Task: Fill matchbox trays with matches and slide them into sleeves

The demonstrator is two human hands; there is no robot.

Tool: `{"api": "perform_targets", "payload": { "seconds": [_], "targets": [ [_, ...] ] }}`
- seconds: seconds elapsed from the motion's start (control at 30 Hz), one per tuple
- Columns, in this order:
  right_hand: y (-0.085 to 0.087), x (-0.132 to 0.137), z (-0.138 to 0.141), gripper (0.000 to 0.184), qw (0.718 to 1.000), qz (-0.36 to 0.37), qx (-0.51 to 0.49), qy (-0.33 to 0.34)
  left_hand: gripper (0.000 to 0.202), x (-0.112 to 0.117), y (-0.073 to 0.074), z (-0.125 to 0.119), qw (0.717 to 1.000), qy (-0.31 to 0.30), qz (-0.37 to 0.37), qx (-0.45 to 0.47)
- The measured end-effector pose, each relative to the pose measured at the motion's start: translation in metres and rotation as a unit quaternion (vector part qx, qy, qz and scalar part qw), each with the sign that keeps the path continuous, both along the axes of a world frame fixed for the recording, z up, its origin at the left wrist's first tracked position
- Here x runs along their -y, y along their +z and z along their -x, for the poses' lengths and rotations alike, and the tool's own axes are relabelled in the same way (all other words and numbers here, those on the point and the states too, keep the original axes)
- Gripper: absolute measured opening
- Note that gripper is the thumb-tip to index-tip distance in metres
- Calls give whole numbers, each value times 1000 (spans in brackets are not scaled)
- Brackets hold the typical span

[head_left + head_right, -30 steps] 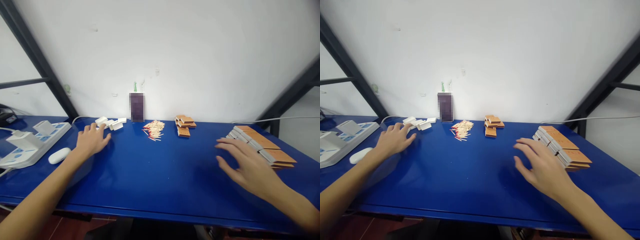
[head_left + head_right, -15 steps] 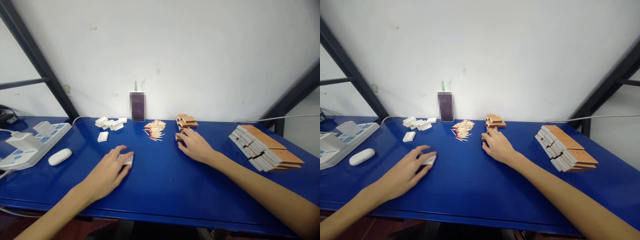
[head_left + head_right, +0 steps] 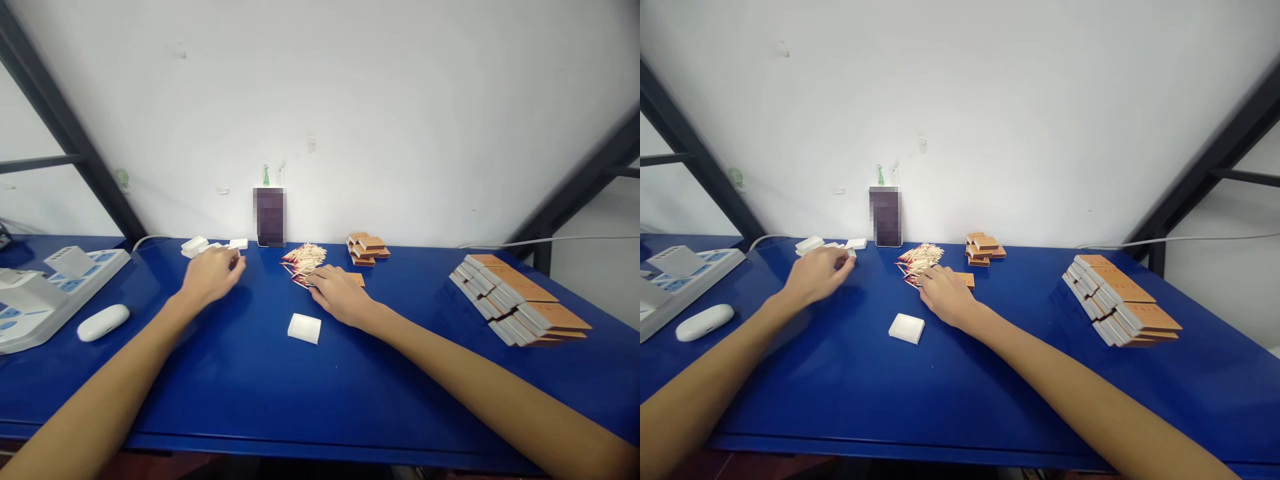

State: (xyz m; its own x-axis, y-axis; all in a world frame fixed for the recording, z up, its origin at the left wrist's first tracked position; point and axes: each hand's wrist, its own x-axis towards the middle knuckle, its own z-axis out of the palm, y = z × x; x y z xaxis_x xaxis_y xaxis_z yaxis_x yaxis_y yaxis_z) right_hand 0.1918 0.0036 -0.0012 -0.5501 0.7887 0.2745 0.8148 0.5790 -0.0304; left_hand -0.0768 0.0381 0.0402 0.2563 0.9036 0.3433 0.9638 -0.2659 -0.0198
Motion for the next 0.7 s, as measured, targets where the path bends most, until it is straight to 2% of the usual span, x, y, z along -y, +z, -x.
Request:
{"api": "perform_targets", "payload": {
  "seconds": [0.03,0.13,0.3,0.4,0.53,0.6,0.7],
  "targets": [
    [0,0,0,24,1000,1,6,0,41,0,0,10,999,35,28,-28],
    [1,3,-1,26,1000,0,17,1,39,3,-2,26,996,57,55,-41],
    [0,17,-10,24,1000,6,-2,22,36,2,-11,21,996,43,75,-30],
    [-2,29,-22,23,997,9,-41,58,37,5,-16,5,995,-26,92,-9],
    [-4,38,-38,22,990,36,-112,81,37,24,-22,-27,976,-193,104,2],
    [-6,39,-43,23,986,47,-145,68,39,34,-23,-41,967,-240,89,-5],
    [-11,40,-45,24,982,42,-171,65,45,43,-21,-50,963,-264,60,5]
  ]
}}
